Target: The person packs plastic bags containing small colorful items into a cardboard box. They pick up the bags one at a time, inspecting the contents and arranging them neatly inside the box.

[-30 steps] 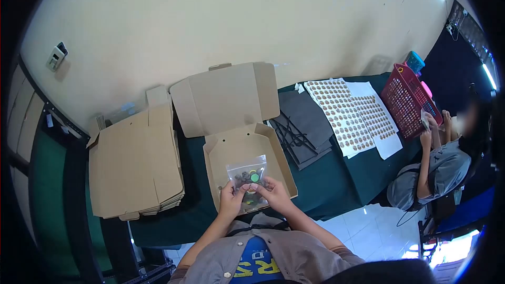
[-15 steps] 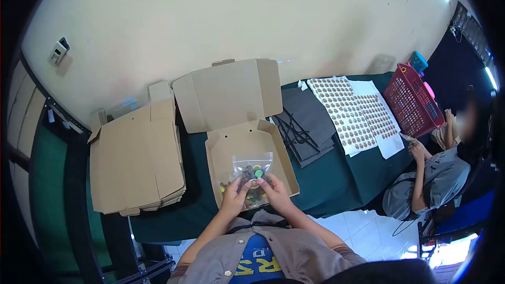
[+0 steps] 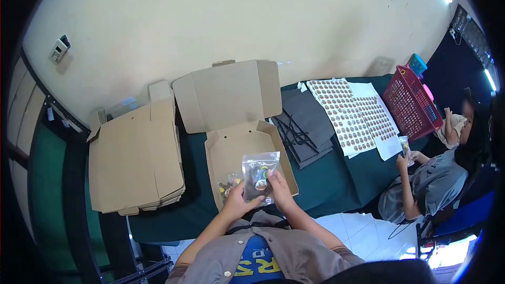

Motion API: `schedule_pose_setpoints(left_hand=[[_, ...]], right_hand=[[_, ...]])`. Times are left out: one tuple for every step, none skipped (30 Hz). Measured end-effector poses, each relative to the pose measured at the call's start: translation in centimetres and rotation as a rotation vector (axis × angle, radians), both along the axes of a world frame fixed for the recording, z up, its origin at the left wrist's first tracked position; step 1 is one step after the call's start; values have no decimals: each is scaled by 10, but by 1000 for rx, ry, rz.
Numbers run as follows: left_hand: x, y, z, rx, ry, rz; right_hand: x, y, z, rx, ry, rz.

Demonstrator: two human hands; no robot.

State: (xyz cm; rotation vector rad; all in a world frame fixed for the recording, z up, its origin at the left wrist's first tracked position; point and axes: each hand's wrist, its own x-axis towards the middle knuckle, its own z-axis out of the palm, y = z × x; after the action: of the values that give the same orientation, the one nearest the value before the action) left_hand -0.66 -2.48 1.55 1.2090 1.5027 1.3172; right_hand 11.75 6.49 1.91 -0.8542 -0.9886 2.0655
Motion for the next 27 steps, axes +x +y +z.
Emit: schedule_pose_setpoints(left_hand=[[2, 0, 1, 24, 119, -10], [4, 1, 3, 24, 119, -7], [7, 4, 7, 4, -27, 38], [8, 5, 9, -16, -174, 82], [7, 4, 9, -17, -173, 81], [5, 4, 8, -59, -201, 52], [4, 5, 7, -101, -230, 23], [5, 6, 5, -100, -229, 20], [7, 6, 3, -32, -136, 10], [8, 5, -1, 36, -43, 5], [9, 4, -9, 40, -42, 13], [11, 4, -13, 49, 58, 73], [12, 4, -17, 56, 157, 134], [11, 3, -21, 56, 155, 142], [10, 4, -13, 59, -9, 135], [9, 5, -7, 63, -172, 125], [7, 7, -4, 63, -174, 125], [4, 7, -1, 56, -148, 113], [2, 7, -1, 50, -122, 101], [1, 7, -3, 49, -121, 98], [1, 6, -8, 37, -109, 108], [0, 6, -13, 24, -97, 119], [0, 5, -18, 25, -95, 117], [0, 5, -18, 34, -184, 161], [2, 5, -18, 42, -274, 206], [3, 4, -17, 42, -277, 208], [5, 3, -1, 92, -336, 173]], right_hand=[[1, 1, 7, -83, 75, 17], [1, -1, 15, -82, 75, 20], [1, -4, 24, 102, -24, 66], [1, -6, 27, 285, -123, 109], [2, -6, 27, 284, -123, 108], [3, -6, 26, 238, -91, 120], [4, -6, 26, 192, -58, 132], [5, -5, 22, 193, -59, 129], [4, -4, 17, 97, -17, 65], [3, -3, 13, 1, 24, 7], [3, -2, 11, 4, 24, 15], [3, 0, 12, -75, 82, 2], [4, 0, 13, -154, 138, -11], [5, -3, 14, -154, 134, -3], [6, -7, 15, 31, 60, 59], [6, -10, 16, 217, -12, 119], [6, -10, 16, 217, -13, 120], [6, -10, 16, 229, -23, 134], [6, -11, 16, 240, -31, 147], [4, -11, 11, 240, -31, 144], [2, -11, 6, 88, 81, 84], [0, -11, 3, -64, 192, 25], [0, -11, 0, -63, 194, 23], [0, -12, 6, -29, 163, 53], [0, -13, 12, 4, 130, 84], [1, -14, 19, 3, 128, 86], [2, -15, 24, 128, 22, 133]])
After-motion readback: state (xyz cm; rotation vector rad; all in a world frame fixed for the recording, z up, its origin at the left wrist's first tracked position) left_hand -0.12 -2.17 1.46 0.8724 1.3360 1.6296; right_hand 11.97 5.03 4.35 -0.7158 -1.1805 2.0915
